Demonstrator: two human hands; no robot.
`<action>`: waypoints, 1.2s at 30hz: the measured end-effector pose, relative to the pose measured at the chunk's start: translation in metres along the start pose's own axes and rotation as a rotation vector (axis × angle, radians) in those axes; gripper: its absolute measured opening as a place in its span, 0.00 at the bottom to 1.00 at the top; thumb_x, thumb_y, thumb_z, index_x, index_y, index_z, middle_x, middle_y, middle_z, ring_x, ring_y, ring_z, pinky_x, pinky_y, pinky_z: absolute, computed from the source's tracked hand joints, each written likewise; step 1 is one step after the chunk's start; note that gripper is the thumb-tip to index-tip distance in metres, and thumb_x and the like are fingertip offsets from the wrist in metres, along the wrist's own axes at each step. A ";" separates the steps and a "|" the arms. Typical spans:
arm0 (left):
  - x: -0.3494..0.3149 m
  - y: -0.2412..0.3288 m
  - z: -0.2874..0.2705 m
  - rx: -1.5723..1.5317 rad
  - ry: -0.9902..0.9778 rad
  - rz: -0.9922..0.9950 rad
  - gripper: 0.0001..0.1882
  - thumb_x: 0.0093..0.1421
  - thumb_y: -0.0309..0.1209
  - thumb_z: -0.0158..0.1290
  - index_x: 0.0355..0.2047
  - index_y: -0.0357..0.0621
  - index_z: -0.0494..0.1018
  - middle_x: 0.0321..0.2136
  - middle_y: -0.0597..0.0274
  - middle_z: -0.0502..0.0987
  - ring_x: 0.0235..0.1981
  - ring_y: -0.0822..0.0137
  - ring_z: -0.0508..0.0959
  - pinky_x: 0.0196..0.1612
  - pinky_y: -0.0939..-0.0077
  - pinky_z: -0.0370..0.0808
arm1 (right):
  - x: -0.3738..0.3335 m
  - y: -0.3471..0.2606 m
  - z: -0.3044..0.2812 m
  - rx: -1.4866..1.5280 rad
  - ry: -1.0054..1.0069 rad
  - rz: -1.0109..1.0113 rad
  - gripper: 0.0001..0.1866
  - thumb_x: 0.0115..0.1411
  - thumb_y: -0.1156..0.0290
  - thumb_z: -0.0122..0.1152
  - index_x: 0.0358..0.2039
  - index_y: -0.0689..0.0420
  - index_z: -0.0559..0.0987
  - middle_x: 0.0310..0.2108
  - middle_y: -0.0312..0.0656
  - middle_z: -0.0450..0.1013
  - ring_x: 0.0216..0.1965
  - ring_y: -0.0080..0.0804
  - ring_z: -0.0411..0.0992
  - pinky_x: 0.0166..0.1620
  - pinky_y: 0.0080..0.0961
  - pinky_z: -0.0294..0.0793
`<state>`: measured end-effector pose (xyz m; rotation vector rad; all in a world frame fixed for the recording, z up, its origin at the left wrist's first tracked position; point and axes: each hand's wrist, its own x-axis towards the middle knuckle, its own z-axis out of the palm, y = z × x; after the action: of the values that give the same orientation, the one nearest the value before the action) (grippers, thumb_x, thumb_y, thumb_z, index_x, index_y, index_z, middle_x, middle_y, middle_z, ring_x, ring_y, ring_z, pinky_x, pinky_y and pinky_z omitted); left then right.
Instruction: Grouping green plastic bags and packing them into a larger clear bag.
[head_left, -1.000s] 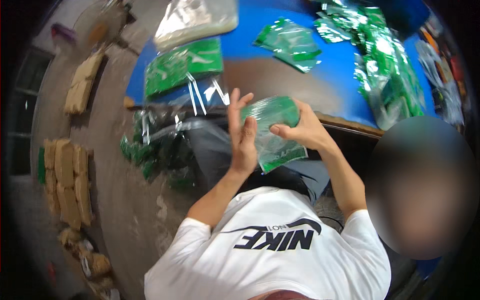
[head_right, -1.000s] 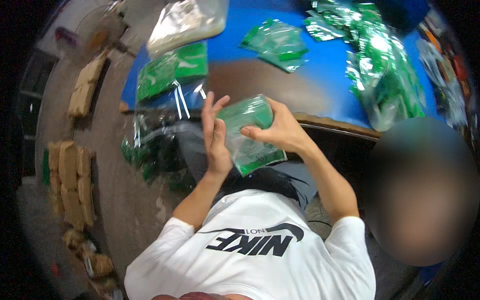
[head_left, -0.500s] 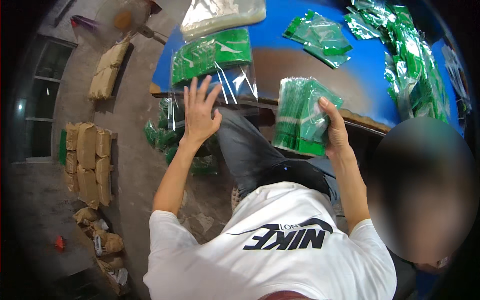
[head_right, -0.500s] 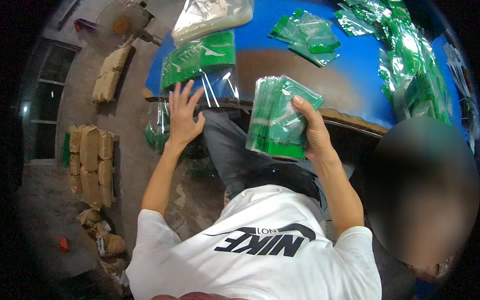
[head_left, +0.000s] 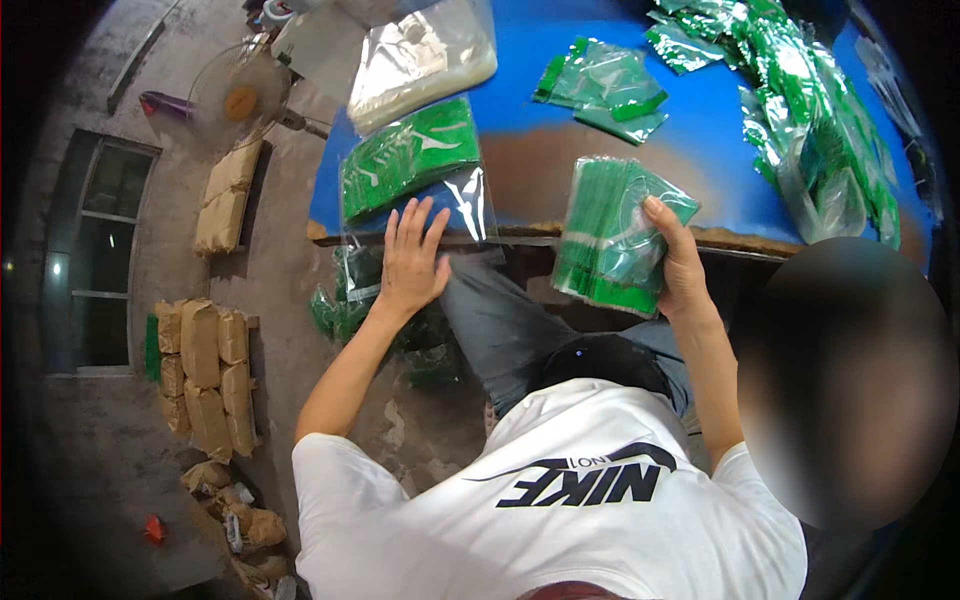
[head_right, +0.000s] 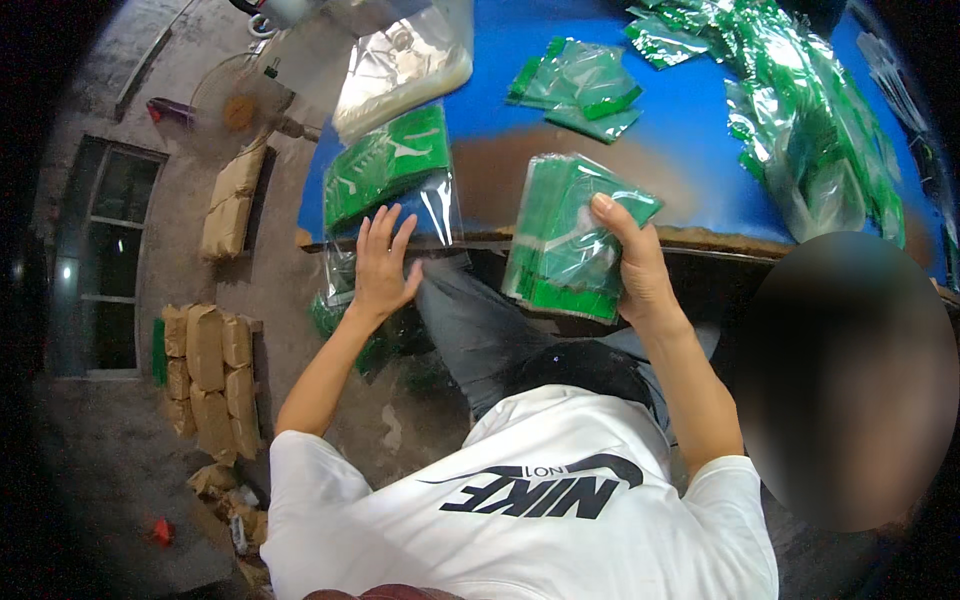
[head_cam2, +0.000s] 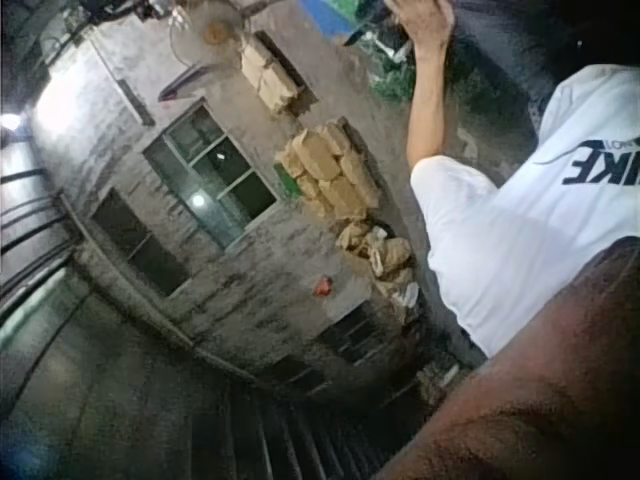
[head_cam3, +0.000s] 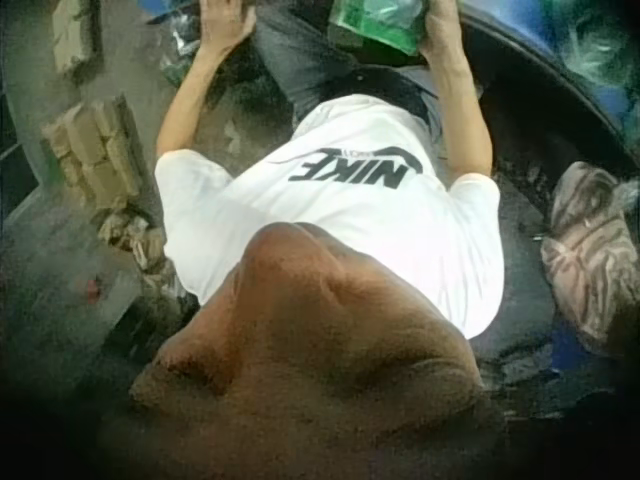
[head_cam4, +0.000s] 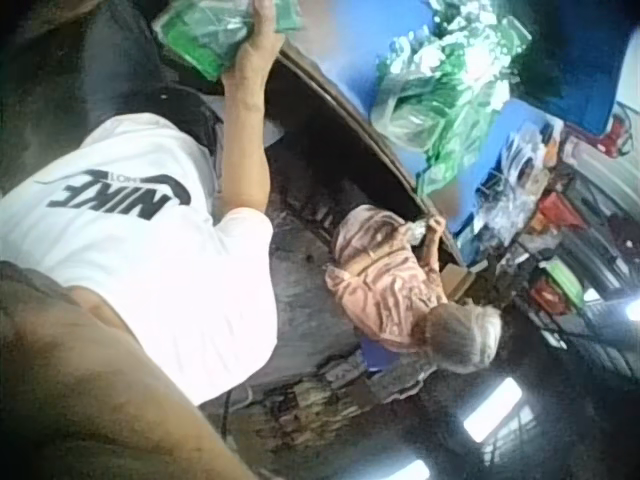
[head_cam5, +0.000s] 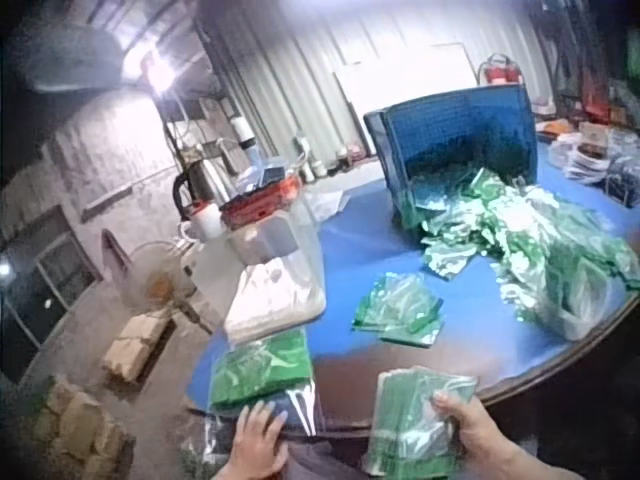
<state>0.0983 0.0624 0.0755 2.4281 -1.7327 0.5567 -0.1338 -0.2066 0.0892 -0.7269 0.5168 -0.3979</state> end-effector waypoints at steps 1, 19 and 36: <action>-0.005 -0.008 0.010 0.004 -0.009 -0.004 0.37 0.50 0.23 0.59 0.63 0.45 0.63 0.63 0.48 0.62 0.63 0.46 0.64 0.64 0.49 0.62 | 0.000 0.004 0.000 0.005 -0.003 0.009 0.28 0.57 0.51 0.66 0.49 0.59 0.73 0.39 0.39 0.73 0.39 0.28 0.74 0.43 0.30 0.77; 0.086 0.048 0.030 -0.384 0.034 -0.356 0.10 0.62 0.31 0.55 0.34 0.37 0.80 0.36 0.48 0.80 0.37 0.49 0.81 0.40 0.62 0.76 | 0.031 -0.001 0.036 -0.225 -0.109 -0.232 0.24 0.56 0.57 0.71 0.44 0.62 0.77 0.38 0.38 0.76 0.39 0.24 0.73 0.43 0.26 0.74; 0.124 0.055 -0.020 -0.356 0.344 -0.303 0.04 0.53 0.28 0.63 0.27 0.42 0.79 0.23 0.59 0.77 0.22 0.61 0.78 0.26 0.67 0.72 | 0.111 0.034 0.064 -0.223 -0.328 0.408 0.17 0.58 0.58 0.64 0.38 0.60 0.80 0.31 0.41 0.79 0.22 0.28 0.78 0.25 0.21 0.79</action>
<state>0.0774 -0.0610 0.1307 2.1346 -1.1853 0.5349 -0.0022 -0.2066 0.0721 -0.8589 0.3878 0.1629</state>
